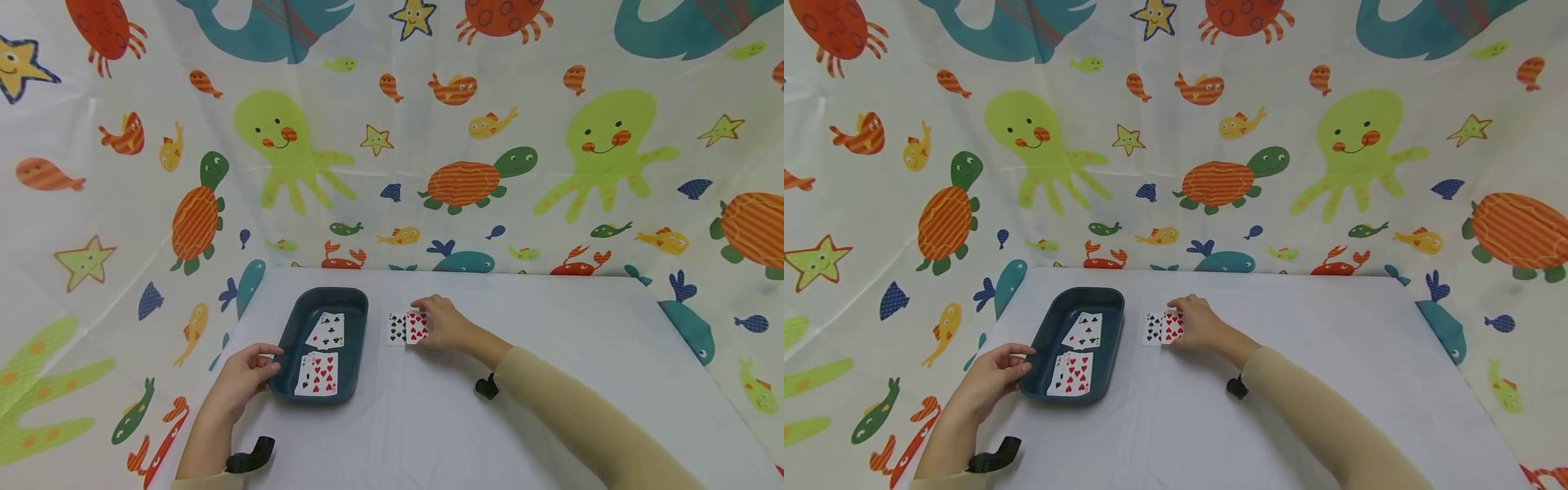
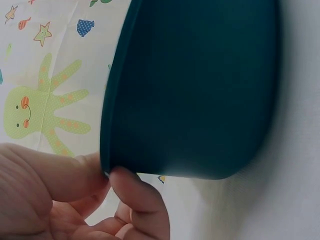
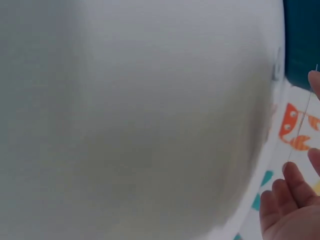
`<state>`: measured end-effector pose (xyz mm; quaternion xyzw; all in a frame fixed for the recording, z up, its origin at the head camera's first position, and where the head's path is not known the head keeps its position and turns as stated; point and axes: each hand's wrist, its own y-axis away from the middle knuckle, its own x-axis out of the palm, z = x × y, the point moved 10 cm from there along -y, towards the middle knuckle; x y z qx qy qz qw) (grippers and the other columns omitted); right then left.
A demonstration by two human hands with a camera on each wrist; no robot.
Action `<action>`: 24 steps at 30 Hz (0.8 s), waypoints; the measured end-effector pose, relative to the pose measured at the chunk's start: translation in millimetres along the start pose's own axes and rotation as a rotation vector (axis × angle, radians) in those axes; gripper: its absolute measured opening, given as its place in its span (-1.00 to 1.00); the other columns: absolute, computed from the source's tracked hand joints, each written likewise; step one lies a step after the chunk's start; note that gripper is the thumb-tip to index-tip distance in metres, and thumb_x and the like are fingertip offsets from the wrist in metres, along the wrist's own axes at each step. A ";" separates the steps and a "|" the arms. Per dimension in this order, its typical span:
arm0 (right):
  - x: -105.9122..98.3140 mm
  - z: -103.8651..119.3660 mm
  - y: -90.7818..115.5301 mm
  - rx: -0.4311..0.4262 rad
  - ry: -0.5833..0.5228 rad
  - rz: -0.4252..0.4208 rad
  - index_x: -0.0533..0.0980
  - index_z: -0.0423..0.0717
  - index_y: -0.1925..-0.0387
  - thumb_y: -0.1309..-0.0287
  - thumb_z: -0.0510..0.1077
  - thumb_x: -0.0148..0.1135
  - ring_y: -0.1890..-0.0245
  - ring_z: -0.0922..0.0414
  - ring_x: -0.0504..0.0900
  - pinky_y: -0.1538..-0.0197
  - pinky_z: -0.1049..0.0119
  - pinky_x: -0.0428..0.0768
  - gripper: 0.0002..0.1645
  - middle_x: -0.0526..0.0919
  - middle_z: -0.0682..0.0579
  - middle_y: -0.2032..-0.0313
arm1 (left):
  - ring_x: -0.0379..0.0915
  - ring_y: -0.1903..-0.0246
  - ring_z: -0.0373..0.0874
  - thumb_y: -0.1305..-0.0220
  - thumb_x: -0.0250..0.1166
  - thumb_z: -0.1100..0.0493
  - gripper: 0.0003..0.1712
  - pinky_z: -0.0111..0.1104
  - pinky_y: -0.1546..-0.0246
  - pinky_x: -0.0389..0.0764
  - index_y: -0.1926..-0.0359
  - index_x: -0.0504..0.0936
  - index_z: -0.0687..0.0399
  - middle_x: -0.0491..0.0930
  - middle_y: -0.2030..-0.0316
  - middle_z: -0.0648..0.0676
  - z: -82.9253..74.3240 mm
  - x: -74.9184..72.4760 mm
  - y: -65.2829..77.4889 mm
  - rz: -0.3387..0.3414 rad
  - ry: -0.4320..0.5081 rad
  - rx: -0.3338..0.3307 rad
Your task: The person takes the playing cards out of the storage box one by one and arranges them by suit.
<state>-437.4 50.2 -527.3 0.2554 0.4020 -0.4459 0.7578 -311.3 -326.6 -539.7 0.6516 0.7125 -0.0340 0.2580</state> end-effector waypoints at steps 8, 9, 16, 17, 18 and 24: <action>2.8 -20.5 4.6 0.050 0.042 0.009 0.43 0.01 -0.49 0.01 0.01 0.70 -0.37 -0.10 0.46 -0.46 -0.13 0.48 0.03 0.56 -0.06 -0.31 | 0.50 0.20 -0.02 -0.57 0.26 0.27 -0.57 -0.40 0.22 0.68 -0.37 0.53 0.26 0.55 0.19 0.11 -1.0 -0.3 1.7 -0.003 0.002 -0.001; 3.1 -22.6 4.6 0.057 0.051 0.009 0.44 0.00 -0.48 0.01 0.01 0.70 -0.36 -0.10 0.46 -0.45 -0.12 0.49 0.03 0.56 -0.07 -0.31 | 0.50 0.21 -0.02 -0.57 0.26 0.27 -0.56 -0.40 0.23 0.68 -0.37 0.53 0.26 0.55 0.19 0.11 -1.0 -0.3 1.9 -0.003 0.003 -0.001; 3.1 -30.8 2.9 0.095 0.091 0.005 0.44 0.02 -0.48 0.01 0.03 0.70 -0.36 -0.11 0.44 -0.46 -0.13 0.45 0.02 0.52 -0.08 -0.37 | 0.48 0.23 -0.05 -0.56 0.27 0.26 -0.57 -0.40 0.25 0.66 -0.36 0.54 0.26 0.56 0.19 0.09 -1.3 -0.6 2.2 -0.006 0.009 -0.001; 3.0 -31.1 2.8 0.098 0.092 0.006 0.44 0.03 -0.48 0.01 0.03 0.70 -0.37 -0.12 0.44 -0.46 -0.13 0.45 0.02 0.52 -0.08 -0.38 | 0.48 0.23 -0.06 -0.56 0.27 0.26 -0.57 -0.40 0.25 0.66 -0.36 0.54 0.26 0.56 0.19 0.09 -1.3 -0.7 2.1 -0.006 0.009 -0.001; 3.0 -31.4 2.8 0.101 0.092 0.006 0.44 0.03 -0.49 0.01 0.03 0.70 -0.38 -0.12 0.43 -0.46 -0.14 0.45 0.02 0.51 -0.09 -0.39 | 0.48 0.23 -0.06 -0.56 0.27 0.26 -0.57 -0.40 0.25 0.66 -0.36 0.55 0.27 0.56 0.19 0.09 -1.3 -0.6 2.1 -0.006 0.009 -0.001; 2.7 -31.4 4.0 0.093 0.064 0.005 0.42 0.04 -0.51 0.00 0.02 0.71 -0.44 -0.14 0.40 -0.51 -0.15 0.43 0.05 0.47 -0.10 -0.44 | 0.48 0.23 -0.05 -0.57 0.27 0.26 -0.57 -0.40 0.25 0.66 -0.37 0.54 0.26 0.56 0.19 0.09 -0.2 -0.2 1.3 -0.005 0.009 -0.003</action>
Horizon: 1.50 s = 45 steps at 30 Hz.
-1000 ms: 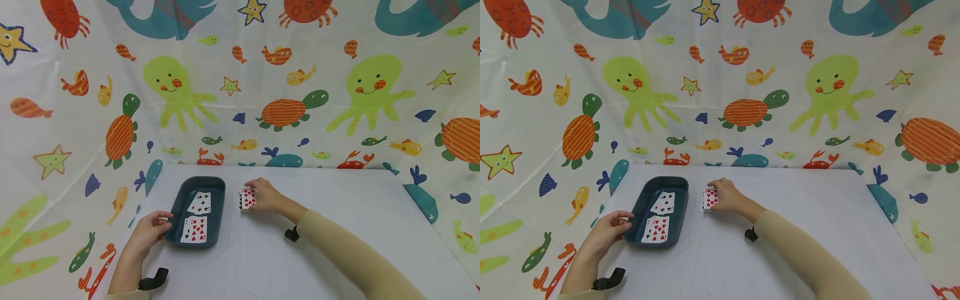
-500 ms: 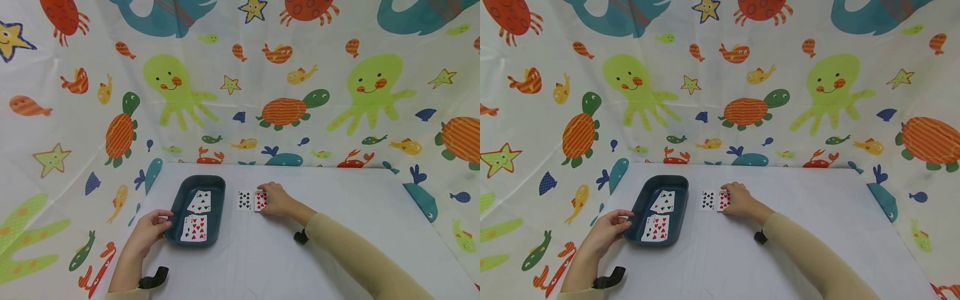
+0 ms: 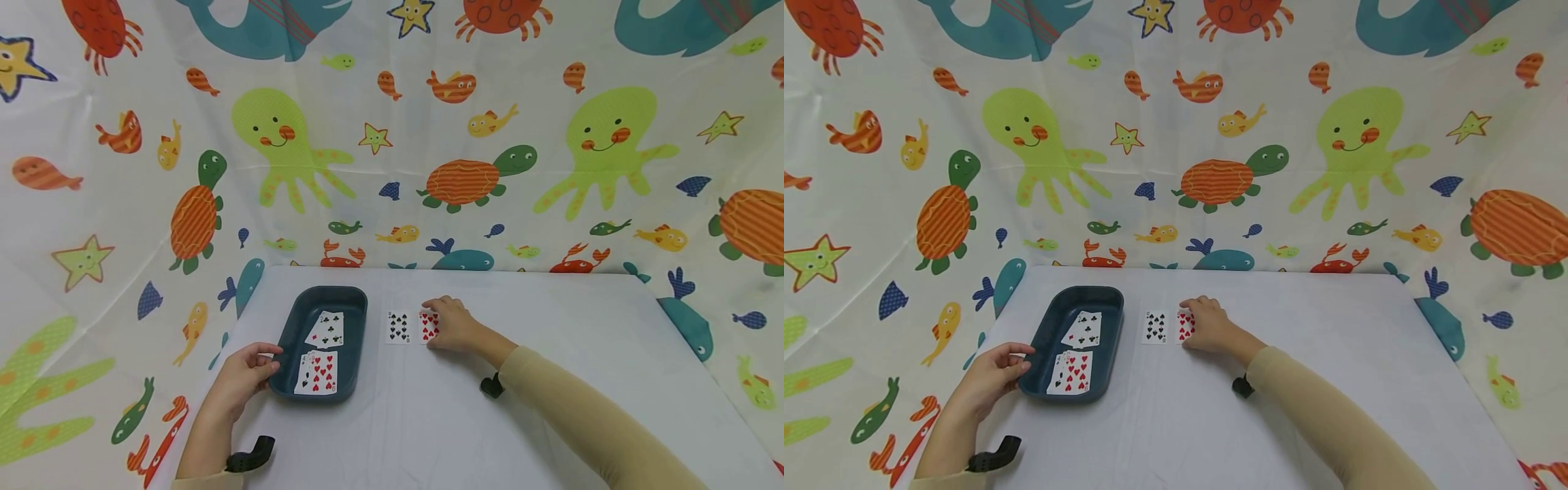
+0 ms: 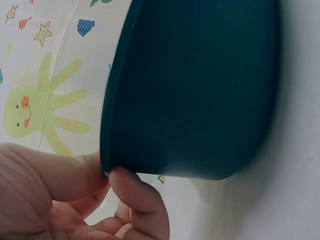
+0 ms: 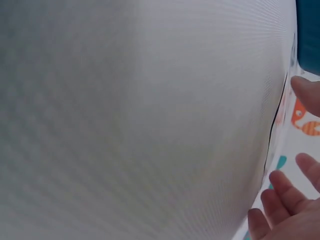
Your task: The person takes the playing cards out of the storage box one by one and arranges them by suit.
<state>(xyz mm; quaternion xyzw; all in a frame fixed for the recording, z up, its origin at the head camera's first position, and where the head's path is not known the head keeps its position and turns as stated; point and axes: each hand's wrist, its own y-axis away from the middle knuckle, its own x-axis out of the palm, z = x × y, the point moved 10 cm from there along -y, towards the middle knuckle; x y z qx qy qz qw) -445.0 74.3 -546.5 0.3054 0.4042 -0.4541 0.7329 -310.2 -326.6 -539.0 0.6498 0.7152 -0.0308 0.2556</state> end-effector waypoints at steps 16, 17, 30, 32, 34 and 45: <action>-12.5 42.6 1.6 -0.085 -0.125 -0.003 0.36 0.01 -0.56 -0.01 0.00 0.72 -0.61 -0.16 0.23 -0.60 -0.23 0.32 0.11 0.31 -0.07 -0.59 | 0.49 0.21 -0.04 -0.57 0.27 0.24 -0.58 -0.39 0.23 0.66 -0.36 0.55 0.23 0.56 0.18 0.09 -0.2 0.8 -1.4 -0.002 -0.015 0.003; -12.1 46.5 0.9 -0.090 -0.129 0.000 0.34 0.02 -0.57 -0.02 0.00 0.72 -0.62 -0.15 0.22 -0.60 -0.23 0.31 0.13 0.29 -0.06 -0.60 | 0.49 0.20 -0.04 -0.57 0.27 0.24 -0.58 -0.39 0.23 0.66 -0.36 0.55 0.23 0.56 0.18 0.10 -0.3 0.9 -1.6 -0.001 -0.015 0.003; -4.8 115.8 -16.3 -0.239 -0.056 -0.026 0.24 0.12 -0.64 -0.04 0.06 0.69 -0.63 -0.11 0.17 -0.60 -0.27 0.29 0.21 0.28 -0.02 -0.61 | 0.48 0.20 -0.03 -0.57 0.26 0.26 -0.58 -0.40 0.23 0.67 -0.36 0.55 0.25 0.55 0.18 0.10 1.0 0.0 -0.3 -0.003 -0.005 -0.002; -2.0 129.4 -18.6 -0.267 -0.011 -0.038 0.23 0.14 -0.64 -0.04 0.09 0.69 -0.62 -0.09 0.18 -0.60 -0.25 0.28 0.21 0.30 -0.01 -0.60 | 0.48 0.20 -0.03 -0.57 0.26 0.27 -0.58 -0.41 0.23 0.67 -0.36 0.54 0.25 0.55 0.18 0.10 1.2 -0.2 -0.1 -0.004 -0.002 -0.004; 1.0 143.4 -19.8 -0.296 0.033 -0.046 0.23 0.15 -0.64 -0.05 0.12 0.68 -0.61 -0.08 0.20 -0.60 -0.23 0.29 0.21 0.30 0.00 -0.59 | 0.48 0.21 -0.03 -0.57 0.26 0.27 -0.58 -0.41 0.23 0.67 -0.36 0.54 0.26 0.56 0.18 0.10 1.5 -0.2 0.1 -0.004 -0.001 -0.007; 24.3 195.0 -27.4 -0.352 0.187 -0.021 0.16 0.16 -0.68 -0.14 0.19 0.62 -0.63 -0.06 0.18 -0.61 -0.14 0.31 0.21 0.23 -0.02 -0.63 | 0.49 0.20 -0.03 -0.57 0.26 0.24 -0.57 -0.40 0.23 0.67 -0.36 0.54 0.23 0.55 0.18 0.11 3.2 -0.2 -1.8 -0.005 -0.003 -0.009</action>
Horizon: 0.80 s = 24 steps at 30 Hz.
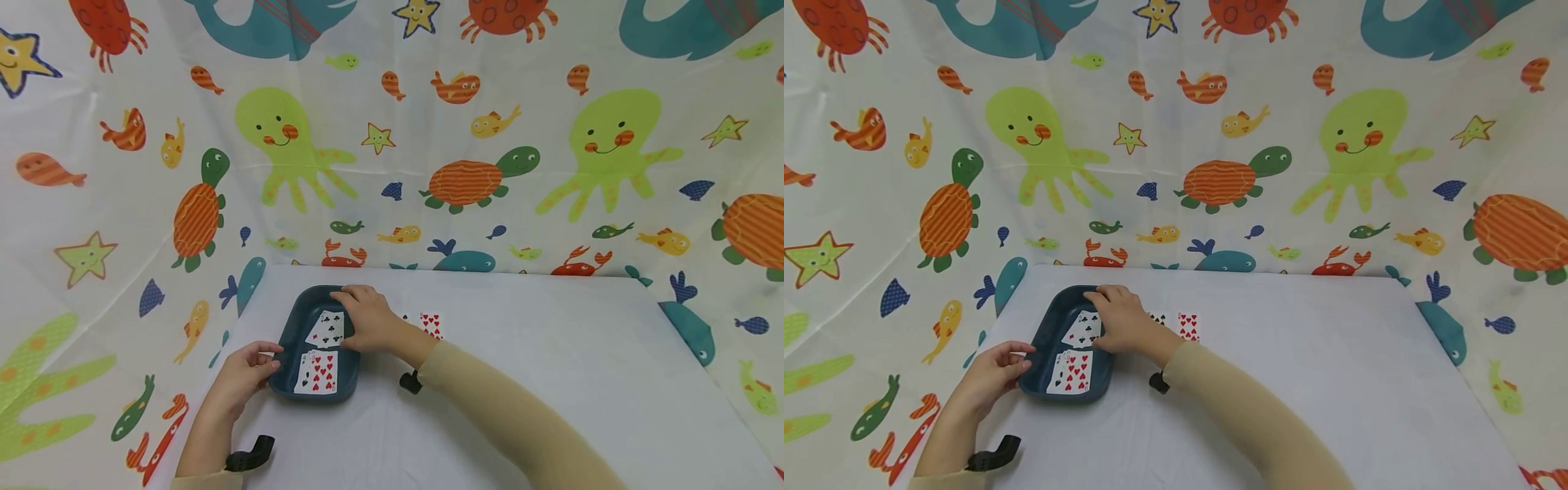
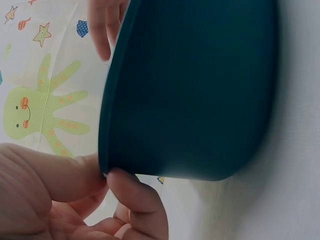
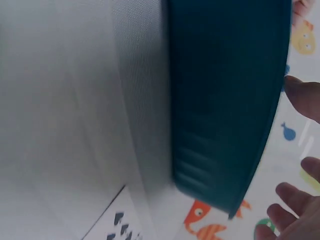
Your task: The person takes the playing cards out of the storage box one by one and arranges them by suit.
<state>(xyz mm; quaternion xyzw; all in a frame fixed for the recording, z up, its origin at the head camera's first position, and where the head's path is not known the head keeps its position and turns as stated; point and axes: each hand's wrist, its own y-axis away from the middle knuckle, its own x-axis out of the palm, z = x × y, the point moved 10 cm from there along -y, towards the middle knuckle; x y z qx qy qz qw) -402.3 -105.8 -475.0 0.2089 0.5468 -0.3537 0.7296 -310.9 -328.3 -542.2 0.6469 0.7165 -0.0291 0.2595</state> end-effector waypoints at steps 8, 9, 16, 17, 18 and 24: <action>18.3 11.7 -13.5 -0.006 0.076 0.047 0.13 0.15 -0.69 -0.17 0.23 0.59 -0.62 -0.07 0.20 -0.62 -0.11 0.30 0.21 0.24 -0.01 -0.62 | 0.48 0.21 -0.04 -0.57 0.26 0.26 -0.57 -0.40 0.24 0.67 -0.36 0.54 0.25 0.55 0.18 0.10 0.6 -0.5 -1.3 0.006 0.003 0.001; 20.1 12.5 -15.2 -0.007 0.084 0.051 0.14 0.16 -0.69 -0.18 0.23 0.58 -0.62 -0.06 0.21 -0.63 -0.10 0.29 0.20 0.26 0.00 -0.62 | 0.48 0.21 -0.04 -0.57 0.26 0.27 -0.58 -0.40 0.24 0.67 -0.36 0.54 0.25 0.55 0.19 0.10 0.5 -0.2 -1.3 0.006 0.004 0.000; 35.9 18.2 -27.9 -0.029 0.105 0.088 0.15 0.21 -0.69 -0.19 0.20 0.58 -0.62 -0.03 0.23 -0.64 -0.04 0.30 0.18 0.29 0.02 -0.62 | 0.49 0.19 -0.02 -0.57 0.26 0.27 -0.58 -0.42 0.23 0.67 -0.36 0.55 0.24 0.55 0.18 0.11 -0.9 1.4 -0.4 -0.004 0.000 0.006; 37.7 18.3 -29.6 -0.031 0.109 0.092 0.15 0.21 -0.69 -0.19 0.20 0.59 -0.62 -0.02 0.24 -0.64 -0.02 0.30 0.18 0.29 0.02 -0.61 | 0.49 0.18 -0.02 -0.57 0.26 0.27 -0.58 -0.42 0.22 0.67 -0.36 0.55 0.24 0.55 0.18 0.11 -1.7 1.8 -0.3 -0.004 -0.002 0.010; 39.4 18.5 -31.4 -0.029 0.119 0.098 0.16 0.21 -0.69 -0.18 0.19 0.59 -0.62 -0.01 0.24 -0.64 -0.01 0.31 0.18 0.29 0.03 -0.61 | 0.49 0.18 -0.02 -0.57 0.26 0.27 -0.58 -0.42 0.22 0.68 -0.36 0.55 0.25 0.55 0.18 0.12 -2.6 2.1 0.0 -0.004 -0.001 0.013; 47.5 19.7 -42.3 -0.009 0.191 0.139 0.19 0.21 -0.67 -0.12 0.23 0.63 -0.58 0.01 0.28 -0.62 0.03 0.34 0.21 0.33 0.04 -0.59 | 0.49 0.20 -0.03 -0.56 0.25 0.28 -0.59 -0.40 0.24 0.68 -0.35 0.55 0.26 0.54 0.20 0.11 -5.4 1.1 2.8 -0.005 -0.006 0.019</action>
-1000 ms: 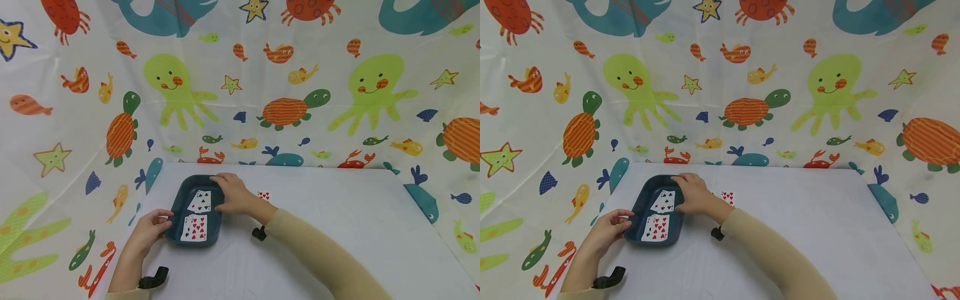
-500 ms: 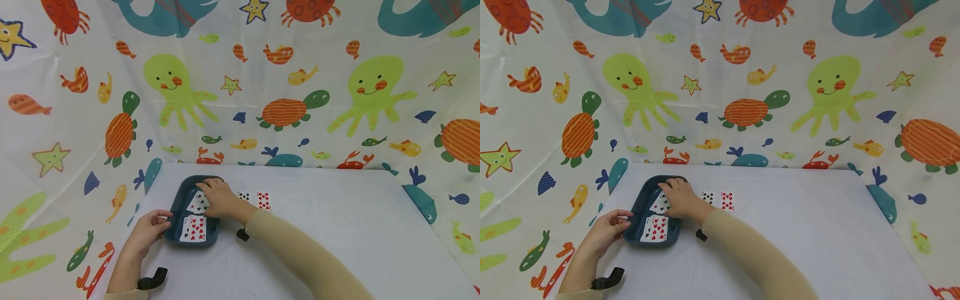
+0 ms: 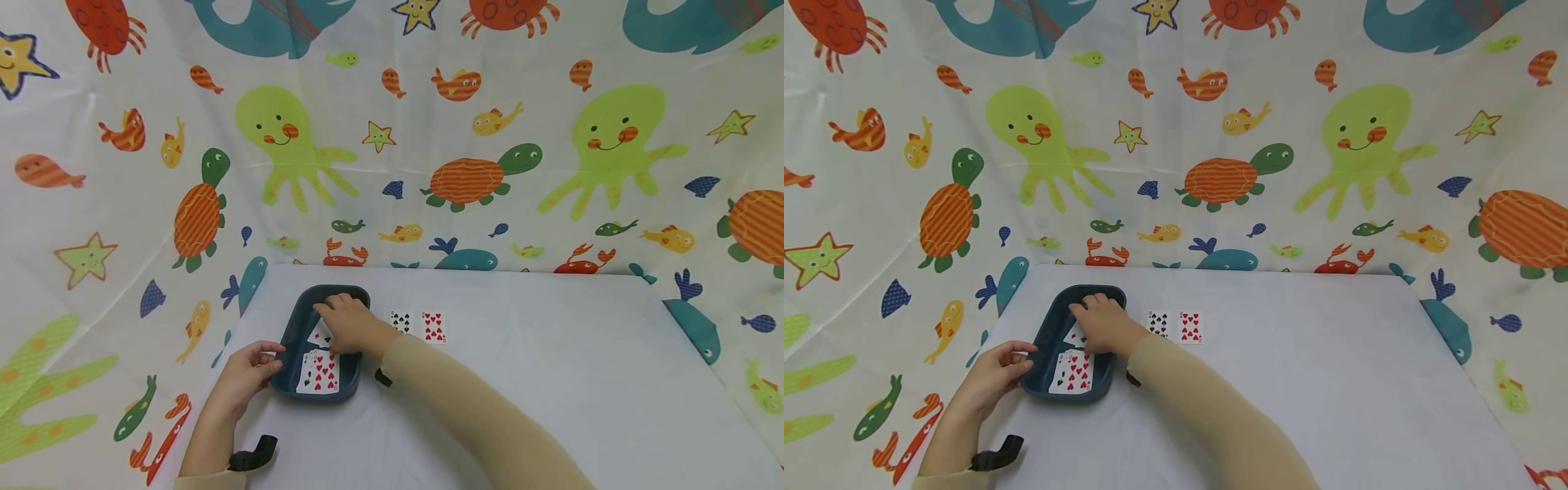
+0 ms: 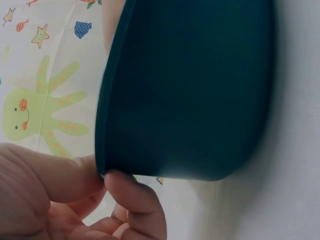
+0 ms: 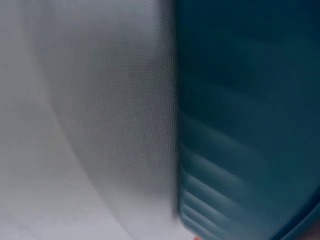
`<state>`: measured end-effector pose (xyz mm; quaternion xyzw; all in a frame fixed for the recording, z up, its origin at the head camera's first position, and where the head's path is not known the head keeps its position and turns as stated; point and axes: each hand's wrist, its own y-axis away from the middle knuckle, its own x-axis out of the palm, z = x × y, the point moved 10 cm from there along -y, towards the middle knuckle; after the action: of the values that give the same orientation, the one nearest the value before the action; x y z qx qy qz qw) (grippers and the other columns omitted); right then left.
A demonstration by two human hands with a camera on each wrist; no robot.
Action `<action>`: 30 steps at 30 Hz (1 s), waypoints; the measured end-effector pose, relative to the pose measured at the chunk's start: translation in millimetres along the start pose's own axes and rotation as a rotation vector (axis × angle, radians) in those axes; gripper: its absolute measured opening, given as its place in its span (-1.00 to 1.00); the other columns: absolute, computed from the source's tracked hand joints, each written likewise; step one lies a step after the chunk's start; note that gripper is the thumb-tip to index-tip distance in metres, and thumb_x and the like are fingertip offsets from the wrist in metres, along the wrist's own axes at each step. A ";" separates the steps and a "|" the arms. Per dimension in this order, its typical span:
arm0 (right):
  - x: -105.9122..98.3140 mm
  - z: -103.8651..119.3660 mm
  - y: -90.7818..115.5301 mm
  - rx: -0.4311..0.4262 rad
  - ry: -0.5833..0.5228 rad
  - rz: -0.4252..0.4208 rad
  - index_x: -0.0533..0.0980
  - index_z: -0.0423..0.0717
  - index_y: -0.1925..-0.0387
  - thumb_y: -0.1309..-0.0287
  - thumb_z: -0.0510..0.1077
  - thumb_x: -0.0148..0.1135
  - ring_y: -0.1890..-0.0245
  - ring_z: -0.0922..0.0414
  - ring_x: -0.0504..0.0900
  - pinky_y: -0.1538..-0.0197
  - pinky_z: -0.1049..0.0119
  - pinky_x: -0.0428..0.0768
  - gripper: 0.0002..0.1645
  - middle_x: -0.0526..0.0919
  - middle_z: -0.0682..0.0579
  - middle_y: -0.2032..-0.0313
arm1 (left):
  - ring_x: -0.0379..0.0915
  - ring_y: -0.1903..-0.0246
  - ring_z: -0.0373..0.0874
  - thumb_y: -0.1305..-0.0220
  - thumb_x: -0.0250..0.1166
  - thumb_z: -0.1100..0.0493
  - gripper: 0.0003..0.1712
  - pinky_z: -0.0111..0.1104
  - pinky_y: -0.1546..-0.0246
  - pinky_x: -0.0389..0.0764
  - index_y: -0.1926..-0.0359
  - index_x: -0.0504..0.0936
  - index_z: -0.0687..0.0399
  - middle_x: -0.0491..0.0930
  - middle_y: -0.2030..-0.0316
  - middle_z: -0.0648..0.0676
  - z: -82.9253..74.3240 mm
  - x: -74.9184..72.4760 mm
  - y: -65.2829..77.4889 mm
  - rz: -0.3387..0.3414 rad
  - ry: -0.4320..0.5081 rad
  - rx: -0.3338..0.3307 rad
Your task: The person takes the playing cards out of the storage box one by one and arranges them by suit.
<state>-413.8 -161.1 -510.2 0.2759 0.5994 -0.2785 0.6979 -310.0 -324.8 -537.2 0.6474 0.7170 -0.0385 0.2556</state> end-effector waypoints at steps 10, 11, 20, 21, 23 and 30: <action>1.9 2.1 -4.2 0.030 0.106 0.038 0.30 0.20 -0.61 -0.16 0.25 0.59 -0.53 0.05 0.38 -0.57 0.08 0.40 0.07 0.44 0.07 -0.52 | 0.48 0.21 -0.03 -0.57 0.26 0.26 -0.57 -0.39 0.24 0.67 -0.37 0.55 0.24 0.54 0.20 0.10 4.7 -0.8 -2.3 0.000 0.010 -0.003; 2.1 2.3 -3.9 0.034 0.114 0.043 0.31 0.20 -0.61 -0.17 0.25 0.58 -0.53 0.05 0.38 -0.56 0.08 0.40 0.06 0.45 0.08 -0.52 | 0.49 0.21 -0.03 -0.57 0.26 0.25 -0.57 -0.39 0.24 0.67 -0.37 0.55 0.24 0.54 0.19 0.10 5.1 -0.8 -2.4 -0.001 0.010 -0.004; 7.5 -0.1 -4.5 0.082 0.140 0.081 0.31 0.21 -0.60 -0.31 0.20 0.45 -0.48 0.07 0.44 -0.55 0.02 0.41 -0.08 0.46 0.10 -0.51 | 0.49 0.18 -0.01 -0.57 0.25 0.26 -0.58 -0.39 0.24 0.67 -0.36 0.55 0.24 0.54 0.18 0.10 4.3 0.4 -2.2 0.002 0.014 -0.008; 7.9 -0.2 -4.5 0.084 0.138 0.082 0.31 0.21 -0.60 -0.33 0.19 0.43 -0.48 0.07 0.45 -0.55 0.02 0.41 -0.10 0.46 0.10 -0.51 | 0.49 0.19 -0.01 -0.57 0.26 0.27 -0.58 -0.40 0.24 0.67 -0.36 0.55 0.24 0.54 0.19 0.11 4.1 0.4 -1.9 0.001 0.014 -0.007; 8.3 -0.1 -4.7 0.085 0.139 0.082 0.31 0.22 -0.61 -0.36 0.18 0.40 -0.48 0.06 0.45 -0.54 0.00 0.41 -0.12 0.46 0.09 -0.51 | 0.49 0.19 -0.02 -0.57 0.25 0.27 -0.59 -0.40 0.24 0.67 -0.35 0.55 0.25 0.54 0.19 0.11 3.7 0.2 -1.5 0.000 0.011 -0.004; 8.1 -0.5 -4.9 0.082 0.133 0.075 0.31 0.25 -0.60 -0.33 0.19 0.42 -0.48 0.02 0.45 -0.54 -0.07 0.41 -0.12 0.45 0.04 -0.51 | 0.49 0.20 -0.03 -0.57 0.25 0.27 -0.59 -0.40 0.25 0.67 -0.35 0.55 0.26 0.55 0.19 0.10 2.0 -0.6 -0.6 0.000 0.014 0.007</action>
<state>-416.6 -164.5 -518.6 0.3443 0.6220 -0.2575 0.6544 -310.0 -326.2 -538.9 0.6485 0.7187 -0.0364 0.2483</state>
